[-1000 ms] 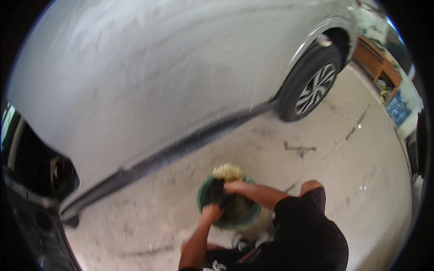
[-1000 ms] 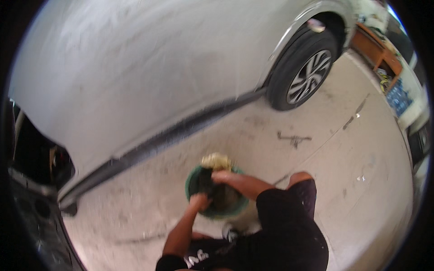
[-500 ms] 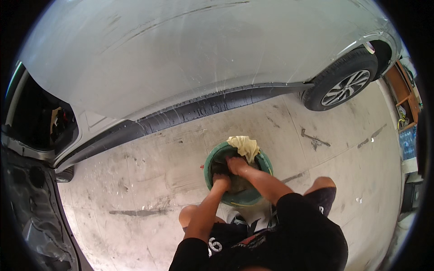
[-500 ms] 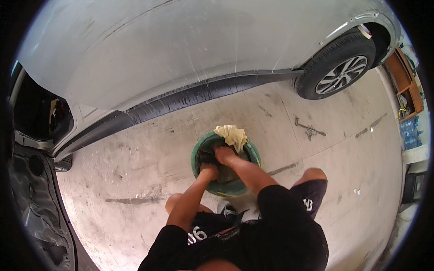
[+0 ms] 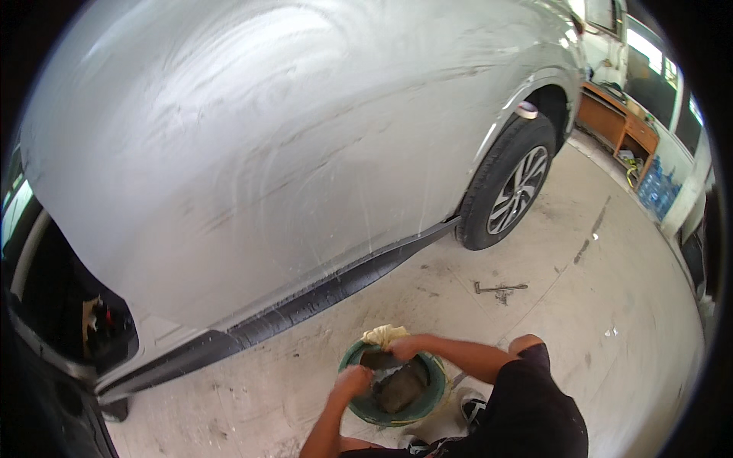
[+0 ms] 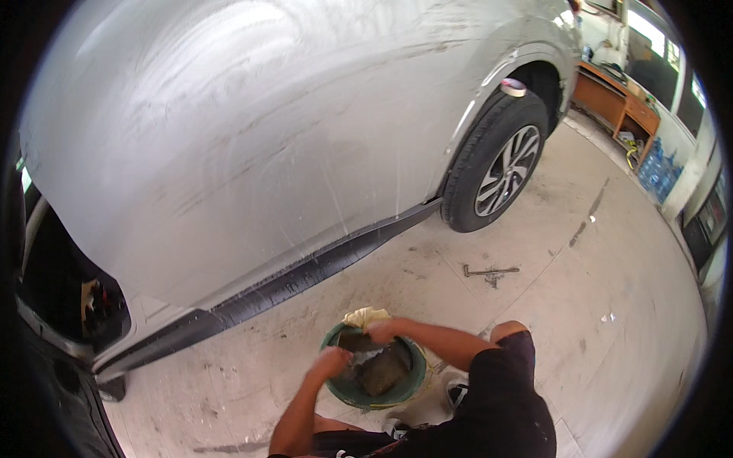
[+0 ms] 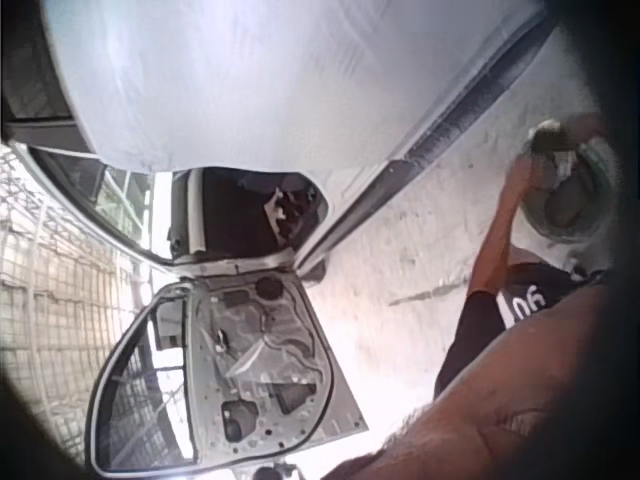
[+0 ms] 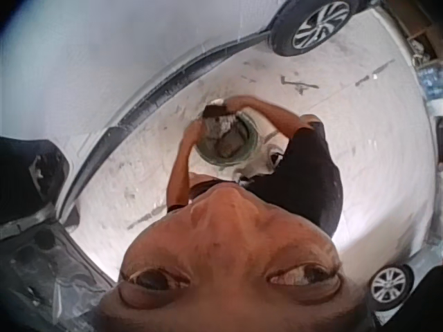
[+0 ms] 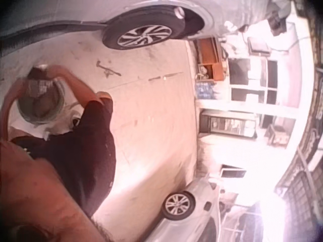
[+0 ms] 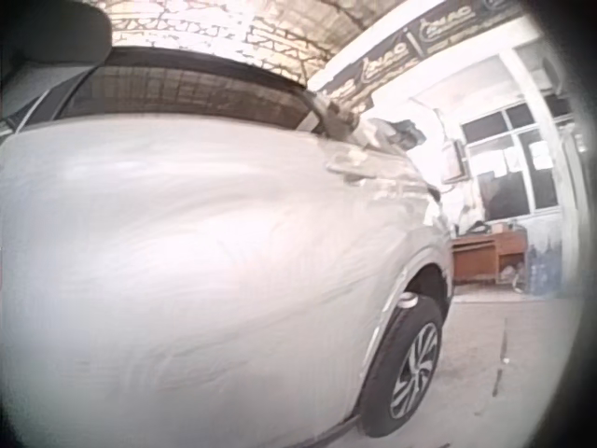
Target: The person sands the exterior of a silver car door using a sanding block, dipping the block into a bucket of water and wiping the surface with their hand to check for smoothness.
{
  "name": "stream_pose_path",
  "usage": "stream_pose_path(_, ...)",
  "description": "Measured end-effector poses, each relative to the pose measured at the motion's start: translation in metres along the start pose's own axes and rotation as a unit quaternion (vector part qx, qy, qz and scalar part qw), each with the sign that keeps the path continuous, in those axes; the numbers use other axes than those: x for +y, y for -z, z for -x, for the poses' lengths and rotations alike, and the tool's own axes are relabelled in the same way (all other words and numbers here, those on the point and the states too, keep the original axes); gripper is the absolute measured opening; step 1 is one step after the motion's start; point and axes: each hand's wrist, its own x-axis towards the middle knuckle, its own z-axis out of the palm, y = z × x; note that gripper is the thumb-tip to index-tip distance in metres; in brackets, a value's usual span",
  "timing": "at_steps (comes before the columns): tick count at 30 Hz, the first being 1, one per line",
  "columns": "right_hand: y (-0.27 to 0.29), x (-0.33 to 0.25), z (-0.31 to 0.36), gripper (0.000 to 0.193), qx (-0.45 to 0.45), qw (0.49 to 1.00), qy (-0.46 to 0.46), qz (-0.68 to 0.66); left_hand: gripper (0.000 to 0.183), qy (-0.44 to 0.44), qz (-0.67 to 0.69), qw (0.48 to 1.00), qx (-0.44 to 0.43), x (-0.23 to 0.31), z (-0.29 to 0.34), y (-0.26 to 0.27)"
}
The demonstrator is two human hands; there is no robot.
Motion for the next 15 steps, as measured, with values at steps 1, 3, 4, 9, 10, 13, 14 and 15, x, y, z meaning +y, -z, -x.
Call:
stream_pose_path(1, 0.065, -0.034, 0.022, 0.027, -0.041, 0.99, -0.081, 0.109, 0.031, -0.008, 0.044, 0.992, 0.116, 0.007, 0.011, 0.042)
stream_pose_path(3, 0.178, -0.084, 0.09, 0.025, 0.119, 0.976, -0.124, 0.138, 0.032, -0.058, 0.065, 0.944, 0.319, 0.034, 0.042, 0.155)
stream_pose_path(4, 0.232, -0.109, 0.124, 0.024, 0.238, 0.951, -0.134, 0.142, 0.04, -0.129, -0.002, 0.892, 0.433, 0.033, 0.047, 0.193)
stream_pose_path(9, 0.422, -0.206, 0.219, 0.04, 0.75, 0.649, -0.019, 0.126, 0.049, -0.2, -0.308, 0.682, 0.633, 0.091, 0.081, 0.414)
stream_pose_path(10, 0.452, -0.212, 0.221, 0.053, 0.766, 0.623, 0.062, 0.143, 0.055, -0.175, -0.342, 0.662, 0.644, 0.097, 0.082, 0.445)
stream_pose_path(13, 0.535, -0.192, 0.198, 0.074, 0.754, 0.554, 0.134, 0.328, 0.059, -0.097, -0.373, 0.631, 0.673, 0.111, 0.072, 0.488)
stream_pose_path(14, 0.54, -0.194, 0.178, 0.081, 0.714, 0.577, 0.121, 0.378, 0.059, -0.06, -0.374, 0.629, 0.679, 0.111, 0.07, 0.492)
stream_pose_path(15, 0.53, -0.213, 0.16, 0.087, 0.703, 0.585, 0.1, 0.391, 0.059, -0.011, -0.419, 0.626, 0.657, 0.108, 0.073, 0.489)
